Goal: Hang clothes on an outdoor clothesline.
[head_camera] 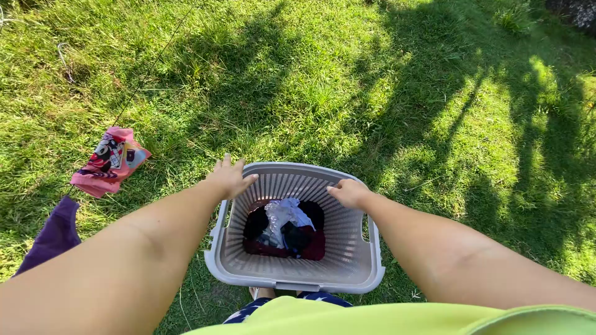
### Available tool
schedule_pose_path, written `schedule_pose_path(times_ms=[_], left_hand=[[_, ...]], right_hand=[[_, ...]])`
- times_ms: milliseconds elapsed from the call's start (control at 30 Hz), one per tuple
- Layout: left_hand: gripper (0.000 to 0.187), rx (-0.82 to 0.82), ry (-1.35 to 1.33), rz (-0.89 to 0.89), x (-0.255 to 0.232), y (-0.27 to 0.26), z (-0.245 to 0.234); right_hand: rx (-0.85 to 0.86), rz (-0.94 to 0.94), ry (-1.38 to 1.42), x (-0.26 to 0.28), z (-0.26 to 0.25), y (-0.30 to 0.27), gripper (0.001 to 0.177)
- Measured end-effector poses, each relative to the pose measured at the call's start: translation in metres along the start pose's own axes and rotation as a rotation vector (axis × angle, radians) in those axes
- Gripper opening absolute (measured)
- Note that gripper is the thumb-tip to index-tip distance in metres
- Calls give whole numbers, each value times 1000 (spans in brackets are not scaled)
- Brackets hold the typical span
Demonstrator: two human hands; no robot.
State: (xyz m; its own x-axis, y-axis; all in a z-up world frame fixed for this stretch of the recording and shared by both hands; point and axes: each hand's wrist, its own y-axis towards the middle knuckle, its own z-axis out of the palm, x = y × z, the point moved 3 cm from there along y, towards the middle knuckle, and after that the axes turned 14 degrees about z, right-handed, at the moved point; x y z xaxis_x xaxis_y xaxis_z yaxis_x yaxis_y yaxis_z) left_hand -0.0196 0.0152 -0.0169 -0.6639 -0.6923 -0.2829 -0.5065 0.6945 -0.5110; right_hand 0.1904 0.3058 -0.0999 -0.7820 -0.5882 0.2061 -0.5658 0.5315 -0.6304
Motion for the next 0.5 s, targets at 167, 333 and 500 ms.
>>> schedule_pose_path(times_ms=[167,333,500], left_hand=[[83,40,-6,-50,-13,-3,-15],[85,58,60,-47,-6,23,10],[65,-23,2,31,-9,36,36]], right_hand=[[53,25,22,5,-14,-10,64],[93,56,1,-22,0,15,64],[97,-21,-36,-39,31,41,66]])
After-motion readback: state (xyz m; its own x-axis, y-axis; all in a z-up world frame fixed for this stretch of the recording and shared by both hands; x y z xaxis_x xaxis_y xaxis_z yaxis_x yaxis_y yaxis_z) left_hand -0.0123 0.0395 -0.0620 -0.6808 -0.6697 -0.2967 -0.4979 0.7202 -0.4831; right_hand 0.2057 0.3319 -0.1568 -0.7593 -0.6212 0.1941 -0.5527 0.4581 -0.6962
